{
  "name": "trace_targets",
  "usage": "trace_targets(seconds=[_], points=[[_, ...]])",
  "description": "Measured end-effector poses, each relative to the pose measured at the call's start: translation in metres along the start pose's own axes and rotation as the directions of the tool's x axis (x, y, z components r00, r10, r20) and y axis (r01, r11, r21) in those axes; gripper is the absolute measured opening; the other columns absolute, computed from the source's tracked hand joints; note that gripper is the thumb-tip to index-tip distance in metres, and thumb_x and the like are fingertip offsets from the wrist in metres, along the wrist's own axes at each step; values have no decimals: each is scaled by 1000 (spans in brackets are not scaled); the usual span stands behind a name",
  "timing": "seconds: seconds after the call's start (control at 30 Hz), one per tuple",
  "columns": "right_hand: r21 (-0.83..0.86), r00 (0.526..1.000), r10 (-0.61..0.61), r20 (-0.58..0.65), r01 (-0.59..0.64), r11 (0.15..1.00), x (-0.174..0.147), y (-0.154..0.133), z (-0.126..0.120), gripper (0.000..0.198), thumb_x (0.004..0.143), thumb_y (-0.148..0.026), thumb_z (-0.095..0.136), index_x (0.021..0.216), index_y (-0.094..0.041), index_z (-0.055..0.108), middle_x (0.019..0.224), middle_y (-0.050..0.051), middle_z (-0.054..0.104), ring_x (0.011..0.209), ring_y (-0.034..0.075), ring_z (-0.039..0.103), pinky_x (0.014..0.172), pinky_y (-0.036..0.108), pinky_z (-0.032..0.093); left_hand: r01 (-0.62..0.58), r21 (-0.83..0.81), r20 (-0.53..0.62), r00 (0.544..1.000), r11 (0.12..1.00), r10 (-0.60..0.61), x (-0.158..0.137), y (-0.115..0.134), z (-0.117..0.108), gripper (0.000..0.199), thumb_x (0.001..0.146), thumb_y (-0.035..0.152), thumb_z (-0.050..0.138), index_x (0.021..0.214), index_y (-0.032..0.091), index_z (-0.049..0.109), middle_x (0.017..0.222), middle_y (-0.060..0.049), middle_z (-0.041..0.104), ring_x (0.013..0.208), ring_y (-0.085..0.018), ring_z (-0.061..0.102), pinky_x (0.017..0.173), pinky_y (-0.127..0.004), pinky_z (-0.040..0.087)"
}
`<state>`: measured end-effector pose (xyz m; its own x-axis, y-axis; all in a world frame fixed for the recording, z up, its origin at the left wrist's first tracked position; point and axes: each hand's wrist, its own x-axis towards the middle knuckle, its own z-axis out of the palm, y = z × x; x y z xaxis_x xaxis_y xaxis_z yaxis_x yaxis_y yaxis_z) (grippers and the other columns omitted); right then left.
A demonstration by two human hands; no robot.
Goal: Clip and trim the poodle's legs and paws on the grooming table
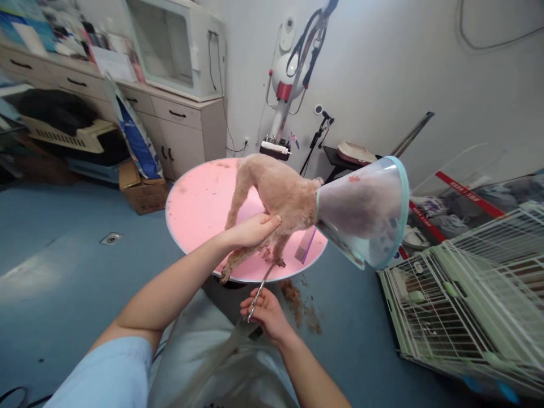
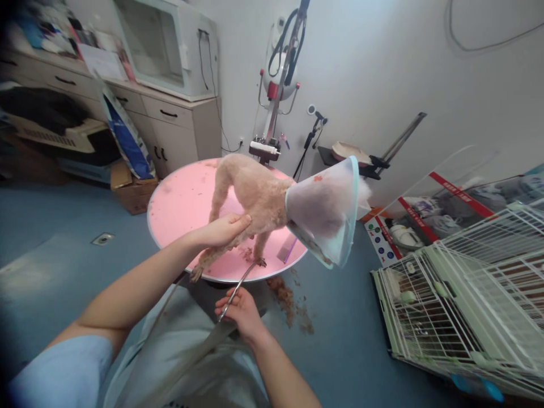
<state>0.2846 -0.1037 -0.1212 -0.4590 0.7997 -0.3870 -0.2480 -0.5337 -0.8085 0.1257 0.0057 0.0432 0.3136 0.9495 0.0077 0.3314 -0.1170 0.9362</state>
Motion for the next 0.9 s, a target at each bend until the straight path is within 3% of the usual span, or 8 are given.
trace_targets(seconds=[0.4, 0.57, 0.73, 0.9], points=[[-68, 956, 194, 219, -183, 981, -23, -44, -55, 42, 60, -18, 82, 93, -16, 56, 80, 6, 74, 62, 14, 70, 56, 20, 49, 51, -67, 1, 999, 996, -51, 2, -3, 2, 52, 94, 50, 32, 76, 9, 60, 47, 0, 48, 41, -9, 44, 42, -20, 35], [-109, 948, 216, 233, -195, 975, -22, -51, -59, 41, 59, -17, 82, 91, -15, 57, 78, 6, 74, 60, 13, 70, 48, 14, 44, 48, -68, -13, 999, 997, -49, 3, -2, 3, 52, 94, 51, 33, 75, 9, 60, 47, 0, 48, 42, -9, 44, 43, -20, 34], [-104, 953, 208, 219, -189, 976, -20, -43, -56, 43, 59, -17, 82, 94, -16, 56, 82, 6, 75, 64, 15, 71, 55, 20, 49, 57, -77, -25, 998, 995, -59, 4, -3, 4, 54, 92, 54, 33, 75, 10, 59, 49, -1, 49, 43, -9, 44, 43, -21, 33], [-47, 985, 108, 137, -102, 994, -18, -34, -50, 44, 60, -21, 82, 95, -17, 55, 84, 5, 74, 65, 14, 70, 57, 21, 48, 63, -48, -30, 998, 997, -64, 5, -4, 5, 55, 93, 54, 32, 74, 10, 59, 49, -1, 49, 44, -9, 44, 44, -21, 33]])
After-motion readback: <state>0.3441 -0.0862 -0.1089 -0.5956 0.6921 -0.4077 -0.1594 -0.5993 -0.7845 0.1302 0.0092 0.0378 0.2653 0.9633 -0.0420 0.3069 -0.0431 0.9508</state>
